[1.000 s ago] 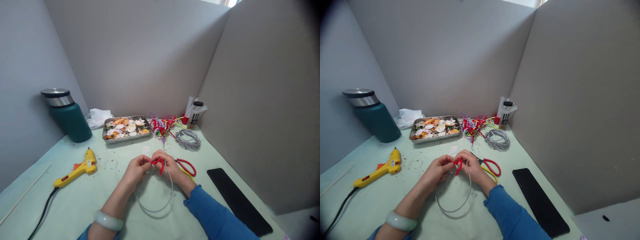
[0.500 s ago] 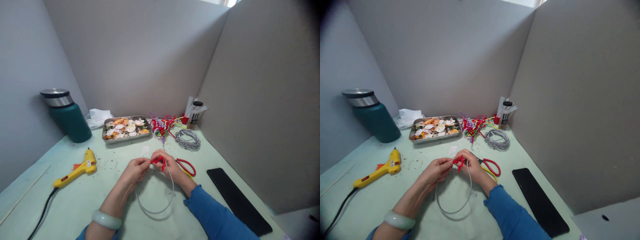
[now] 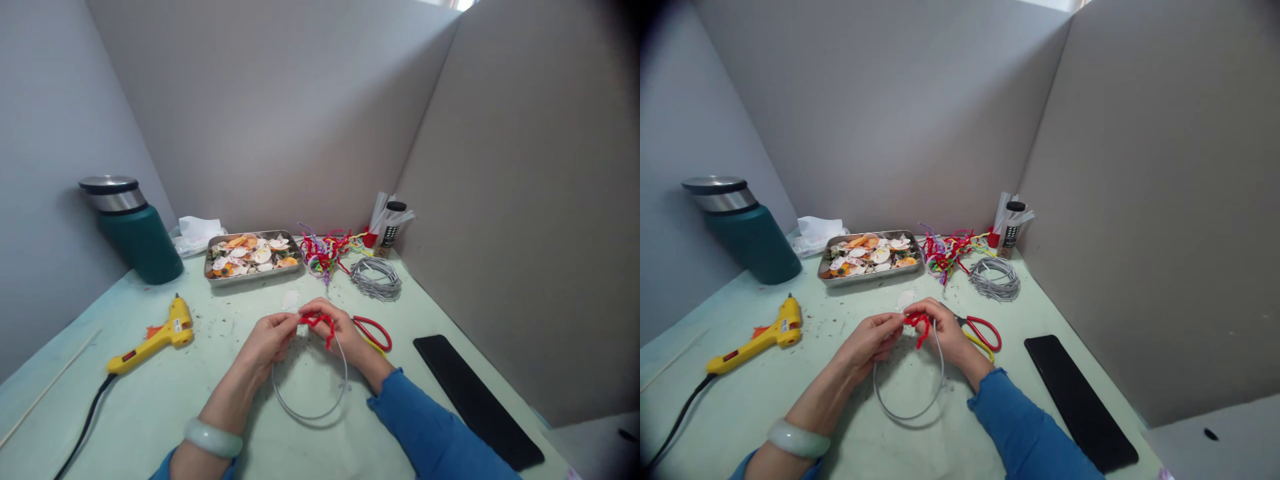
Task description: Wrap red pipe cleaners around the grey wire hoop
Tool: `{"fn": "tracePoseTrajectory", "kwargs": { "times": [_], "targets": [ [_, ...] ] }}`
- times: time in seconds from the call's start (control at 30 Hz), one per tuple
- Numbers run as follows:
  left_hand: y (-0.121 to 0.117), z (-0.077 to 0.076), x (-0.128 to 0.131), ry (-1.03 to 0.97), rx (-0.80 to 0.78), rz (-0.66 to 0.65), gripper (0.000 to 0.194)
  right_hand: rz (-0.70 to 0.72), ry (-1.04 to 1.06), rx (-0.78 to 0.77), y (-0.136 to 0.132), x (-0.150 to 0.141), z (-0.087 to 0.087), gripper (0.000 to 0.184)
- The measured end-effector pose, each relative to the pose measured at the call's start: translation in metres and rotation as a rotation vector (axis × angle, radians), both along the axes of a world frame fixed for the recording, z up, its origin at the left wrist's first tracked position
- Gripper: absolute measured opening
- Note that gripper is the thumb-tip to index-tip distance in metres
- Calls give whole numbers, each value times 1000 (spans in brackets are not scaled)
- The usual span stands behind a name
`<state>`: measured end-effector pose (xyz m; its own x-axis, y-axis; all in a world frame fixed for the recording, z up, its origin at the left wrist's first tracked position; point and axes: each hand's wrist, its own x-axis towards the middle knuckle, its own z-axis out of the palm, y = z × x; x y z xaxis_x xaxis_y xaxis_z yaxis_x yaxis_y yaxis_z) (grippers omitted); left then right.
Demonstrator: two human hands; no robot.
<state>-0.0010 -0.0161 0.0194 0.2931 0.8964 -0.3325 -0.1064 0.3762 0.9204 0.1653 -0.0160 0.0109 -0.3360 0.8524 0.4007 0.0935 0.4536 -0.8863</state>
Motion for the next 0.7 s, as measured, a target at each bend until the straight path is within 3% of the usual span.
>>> {"fn": "tracePoseTrajectory", "kwargs": {
  "times": [0.33, 0.47, 0.7],
  "targets": [
    [-2, 0, -3, -10, 48, -34, 35, -48, -15, 46, -1, -1, 4, 18],
    [-2, 1, -1, 104, 127, 13, 34, -53, -31, 48, 0, -1, 3, 18],
    [-1, 4, 1, 183, 211, 82, 33, -40, 76, -220, -2, -6, 3, 25]
  ]
}}
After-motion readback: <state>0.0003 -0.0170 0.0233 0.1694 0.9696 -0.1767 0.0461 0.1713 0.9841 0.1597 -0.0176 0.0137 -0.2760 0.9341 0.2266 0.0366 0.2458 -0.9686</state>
